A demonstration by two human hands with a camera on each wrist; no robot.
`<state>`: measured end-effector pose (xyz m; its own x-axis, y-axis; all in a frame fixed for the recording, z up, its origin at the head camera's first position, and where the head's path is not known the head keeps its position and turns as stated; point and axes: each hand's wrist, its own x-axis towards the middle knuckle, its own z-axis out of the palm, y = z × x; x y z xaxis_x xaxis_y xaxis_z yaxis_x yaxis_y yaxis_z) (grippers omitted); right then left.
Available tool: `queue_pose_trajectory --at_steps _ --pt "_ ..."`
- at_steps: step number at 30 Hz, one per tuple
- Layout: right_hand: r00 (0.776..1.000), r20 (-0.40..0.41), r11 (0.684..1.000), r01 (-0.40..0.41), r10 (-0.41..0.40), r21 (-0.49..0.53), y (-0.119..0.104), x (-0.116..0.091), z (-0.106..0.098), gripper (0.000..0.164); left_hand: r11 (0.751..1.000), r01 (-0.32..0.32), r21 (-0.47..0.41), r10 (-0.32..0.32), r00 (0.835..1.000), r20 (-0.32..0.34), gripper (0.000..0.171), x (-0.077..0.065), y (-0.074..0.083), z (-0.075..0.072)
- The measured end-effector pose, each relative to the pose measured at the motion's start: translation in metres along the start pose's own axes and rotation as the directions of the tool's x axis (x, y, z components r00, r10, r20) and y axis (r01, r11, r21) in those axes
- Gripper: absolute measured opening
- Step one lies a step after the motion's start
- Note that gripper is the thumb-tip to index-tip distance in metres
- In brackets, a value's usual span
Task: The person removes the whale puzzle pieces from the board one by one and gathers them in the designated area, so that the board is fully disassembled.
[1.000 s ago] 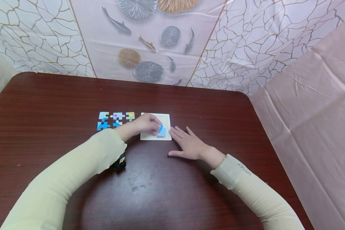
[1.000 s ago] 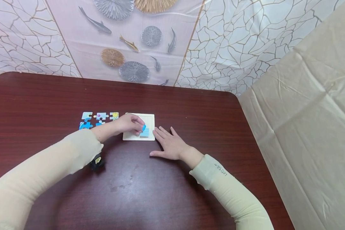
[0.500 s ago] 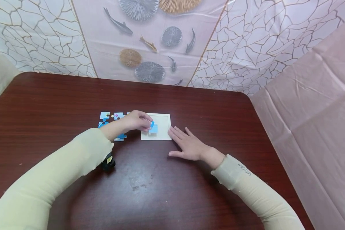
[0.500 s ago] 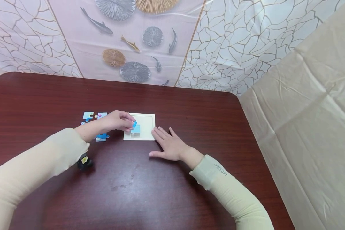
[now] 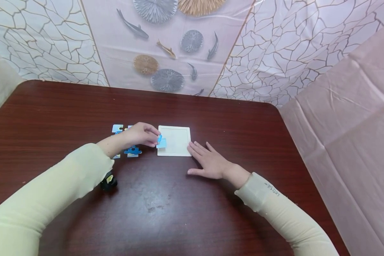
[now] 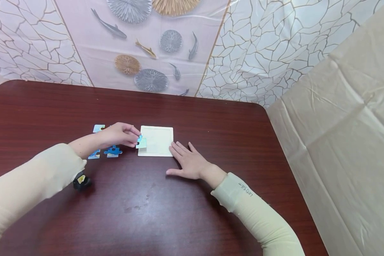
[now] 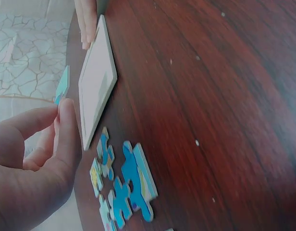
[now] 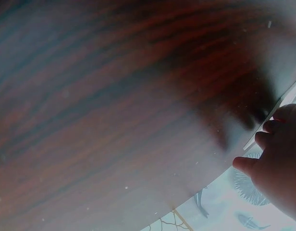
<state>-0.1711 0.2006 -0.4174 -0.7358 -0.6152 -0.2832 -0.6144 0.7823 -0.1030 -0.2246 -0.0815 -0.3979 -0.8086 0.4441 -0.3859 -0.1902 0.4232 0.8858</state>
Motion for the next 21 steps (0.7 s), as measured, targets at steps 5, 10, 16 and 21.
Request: queue_pose_trajectory --at_steps 5,10,16,21 --pt "1.000 -0.003 1.000 0.004 -0.004 -0.004 0.000 0.000 0.000 0.088 0.999 0.009 0.032 -0.009 1.000 0.014 0.039 -0.006 -0.004 -0.007" --pt "1.000 -0.009 1.000 0.008 -0.008 -0.005 0.000 0.000 0.000 0.088 0.998 0.027 0.048 -0.028 0.999 0.023 0.040 -0.010 -0.008 -0.013" --pt "1.000 -0.012 1.000 0.009 -0.009 -0.004 0.000 0.000 0.000 0.088 0.997 0.030 0.077 -0.033 0.999 0.036 0.036 -0.013 -0.013 -0.018" --pt "1.000 -0.012 1.000 0.008 -0.008 0.001 0.001 0.000 0.001 0.088 0.996 0.015 0.090 -0.022 0.997 0.072 0.036 -0.016 -0.015 -0.020"
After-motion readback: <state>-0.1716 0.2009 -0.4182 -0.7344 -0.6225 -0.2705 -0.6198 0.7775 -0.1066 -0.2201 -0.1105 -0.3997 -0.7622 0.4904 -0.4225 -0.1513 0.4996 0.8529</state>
